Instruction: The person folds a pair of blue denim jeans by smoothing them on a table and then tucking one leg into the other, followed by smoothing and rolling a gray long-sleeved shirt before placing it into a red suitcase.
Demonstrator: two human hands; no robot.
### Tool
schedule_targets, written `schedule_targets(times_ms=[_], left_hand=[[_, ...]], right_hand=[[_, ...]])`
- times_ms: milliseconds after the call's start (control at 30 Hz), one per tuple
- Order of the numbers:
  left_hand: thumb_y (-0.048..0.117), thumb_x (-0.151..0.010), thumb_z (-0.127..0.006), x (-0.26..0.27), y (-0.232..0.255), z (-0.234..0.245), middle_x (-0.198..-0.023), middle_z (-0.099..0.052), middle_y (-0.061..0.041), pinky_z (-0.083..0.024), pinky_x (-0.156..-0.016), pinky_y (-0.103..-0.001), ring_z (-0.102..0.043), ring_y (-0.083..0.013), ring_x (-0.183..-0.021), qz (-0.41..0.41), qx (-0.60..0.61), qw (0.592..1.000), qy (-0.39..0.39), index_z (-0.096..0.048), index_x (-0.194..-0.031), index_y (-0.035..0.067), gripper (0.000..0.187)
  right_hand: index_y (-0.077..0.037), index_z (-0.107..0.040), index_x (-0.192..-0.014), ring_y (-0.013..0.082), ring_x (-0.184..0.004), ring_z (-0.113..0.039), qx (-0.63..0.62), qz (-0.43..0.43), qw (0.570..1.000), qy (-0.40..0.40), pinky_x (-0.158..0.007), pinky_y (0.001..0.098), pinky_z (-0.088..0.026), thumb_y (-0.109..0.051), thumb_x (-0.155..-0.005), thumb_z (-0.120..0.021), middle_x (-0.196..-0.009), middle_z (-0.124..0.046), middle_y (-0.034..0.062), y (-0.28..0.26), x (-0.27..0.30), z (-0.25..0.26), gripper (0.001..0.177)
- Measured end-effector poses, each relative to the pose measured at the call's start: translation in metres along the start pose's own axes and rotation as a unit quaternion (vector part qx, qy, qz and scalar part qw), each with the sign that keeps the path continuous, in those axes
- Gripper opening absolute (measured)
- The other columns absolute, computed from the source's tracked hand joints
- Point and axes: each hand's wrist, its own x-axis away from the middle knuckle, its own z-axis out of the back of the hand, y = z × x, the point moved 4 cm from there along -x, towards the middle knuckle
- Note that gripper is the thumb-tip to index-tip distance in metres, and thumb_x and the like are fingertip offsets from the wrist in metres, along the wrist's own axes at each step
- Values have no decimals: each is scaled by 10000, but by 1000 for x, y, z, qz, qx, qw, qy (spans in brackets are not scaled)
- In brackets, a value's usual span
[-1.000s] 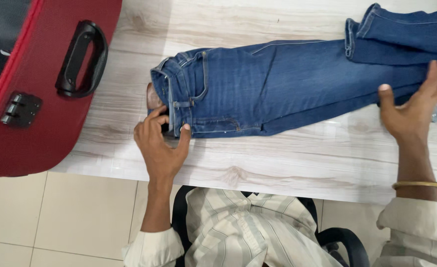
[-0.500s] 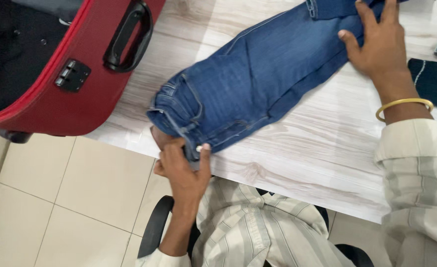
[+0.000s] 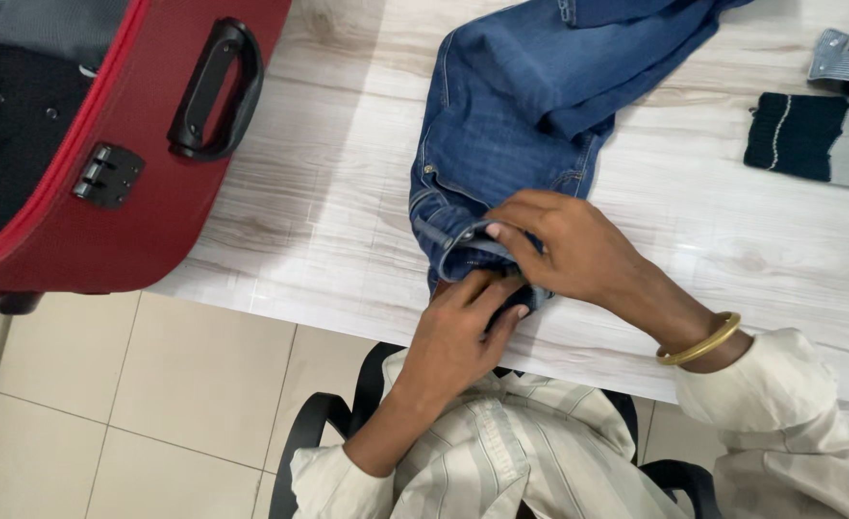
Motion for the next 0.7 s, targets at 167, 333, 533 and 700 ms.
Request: schedule_targets(times_ms=[167,333,533,700], left_hand=[[411,-822,-820,5,-23,18,-996,-681,-111,-569,-756,-346,-719,-239,-847,371,38,928,19,-678,-1015,28,451],[247,-806,-819,-33,20,27,-1176,-619,-232,-533,-875,-370,-607,-320,-1089,-14,76,985,157,-606,-1138,-48,492],[28,-1022,-511,-64,-7,18,-1063,-664,-32,-498,-874,-280,-614,-111,-978,127,375,917,44,-615,-1222,5,227],[1,-1044,-491,-93,-5,27,-1046,-632,-13,-464,-914,-227,-570,-73,-982,55,452,890,-30,-631,-1161,16,183]], right_hand=[[-2,-671,-1096,92,-701,-523,-200,-109,949,218,-606,255,-427,-131,-1136,-528,-850,-628,27,24,27,3,197],[-25,-675,-1065,65,-657,-469,-245,-166,933,206,-568,239,-385,-163,-1095,-547,-788,-588,17,19,56,-7,190],[-12,-535,-1202,97,-1004,-647,-578,-145,733,327,-931,272,-554,-141,-1126,-398,-1113,-674,70,28,84,14,203],[2,-511,-1232,91,-1036,-654,-566,-120,742,340,-965,229,-539,-82,-1114,-382,-1133,-679,77,32,95,28,194]])
